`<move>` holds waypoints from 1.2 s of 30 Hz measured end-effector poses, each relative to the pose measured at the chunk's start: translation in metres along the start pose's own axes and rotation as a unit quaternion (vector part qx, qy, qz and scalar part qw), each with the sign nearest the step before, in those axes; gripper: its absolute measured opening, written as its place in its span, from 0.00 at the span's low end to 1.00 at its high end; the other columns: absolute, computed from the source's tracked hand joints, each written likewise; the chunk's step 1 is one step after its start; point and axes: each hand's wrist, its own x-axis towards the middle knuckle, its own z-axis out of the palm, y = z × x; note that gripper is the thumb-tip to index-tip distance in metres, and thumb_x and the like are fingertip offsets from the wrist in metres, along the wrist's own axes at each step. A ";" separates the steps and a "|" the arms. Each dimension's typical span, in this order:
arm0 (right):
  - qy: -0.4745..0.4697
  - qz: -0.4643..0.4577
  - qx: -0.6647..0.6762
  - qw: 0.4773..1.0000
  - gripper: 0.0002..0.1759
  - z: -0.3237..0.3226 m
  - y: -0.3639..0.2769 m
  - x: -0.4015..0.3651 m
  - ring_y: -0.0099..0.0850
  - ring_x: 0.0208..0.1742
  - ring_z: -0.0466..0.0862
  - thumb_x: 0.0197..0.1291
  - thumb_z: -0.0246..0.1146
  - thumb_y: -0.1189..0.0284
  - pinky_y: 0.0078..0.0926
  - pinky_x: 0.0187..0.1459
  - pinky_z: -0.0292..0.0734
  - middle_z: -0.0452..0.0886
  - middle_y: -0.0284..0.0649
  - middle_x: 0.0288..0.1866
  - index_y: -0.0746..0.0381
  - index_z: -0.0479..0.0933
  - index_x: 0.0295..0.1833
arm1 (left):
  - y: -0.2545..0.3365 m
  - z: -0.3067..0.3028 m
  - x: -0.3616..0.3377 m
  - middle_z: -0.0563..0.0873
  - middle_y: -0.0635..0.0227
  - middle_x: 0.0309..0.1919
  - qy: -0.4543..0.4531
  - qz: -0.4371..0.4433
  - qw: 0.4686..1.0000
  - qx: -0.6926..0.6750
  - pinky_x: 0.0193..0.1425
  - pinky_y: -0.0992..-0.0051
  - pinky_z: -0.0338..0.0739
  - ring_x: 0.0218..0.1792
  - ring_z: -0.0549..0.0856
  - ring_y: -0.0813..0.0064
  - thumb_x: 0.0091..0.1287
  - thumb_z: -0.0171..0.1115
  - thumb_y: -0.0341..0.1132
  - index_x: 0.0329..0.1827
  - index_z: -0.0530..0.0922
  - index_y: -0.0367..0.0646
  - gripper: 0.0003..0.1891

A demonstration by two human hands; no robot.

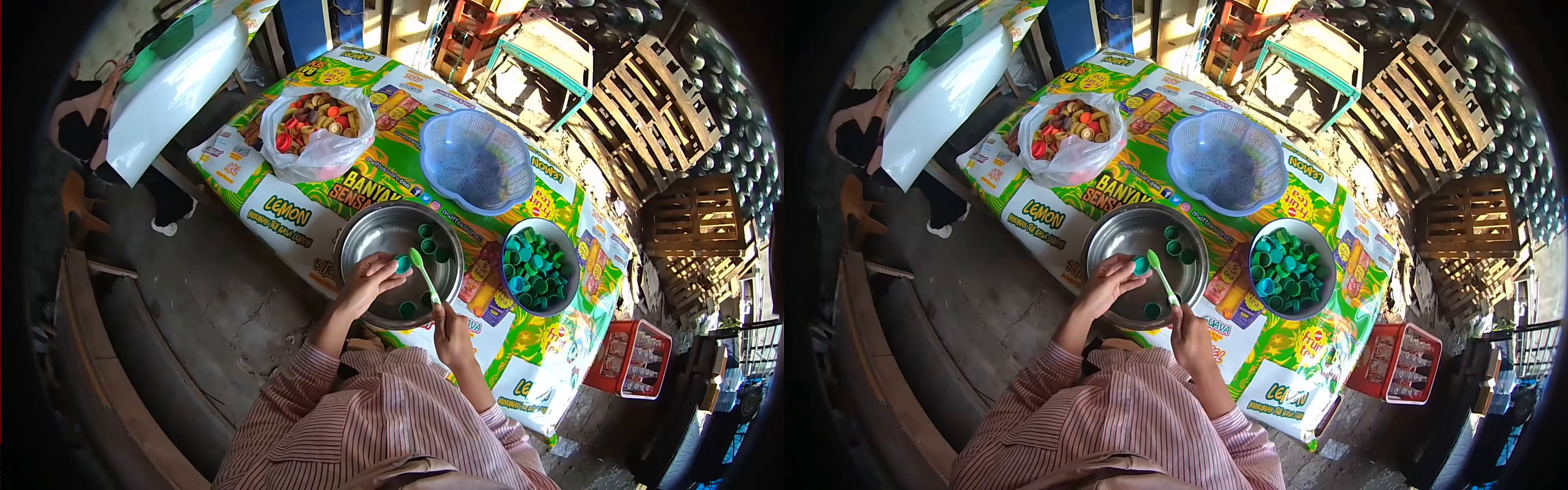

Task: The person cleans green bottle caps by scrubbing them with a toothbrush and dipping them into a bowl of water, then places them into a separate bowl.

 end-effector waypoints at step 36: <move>-0.034 0.002 -0.008 0.999 0.16 0.003 -0.006 -0.003 0.57 0.23 0.73 0.68 0.45 0.66 0.46 0.23 0.64 0.70 0.57 0.16 0.67 0.67 0.34 | 0.000 -0.010 -0.001 0.79 0.73 0.39 0.040 0.007 0.999 0.035 0.48 0.78 0.74 0.39 0.78 0.83 0.68 0.53 0.39 0.53 0.71 0.43 0.14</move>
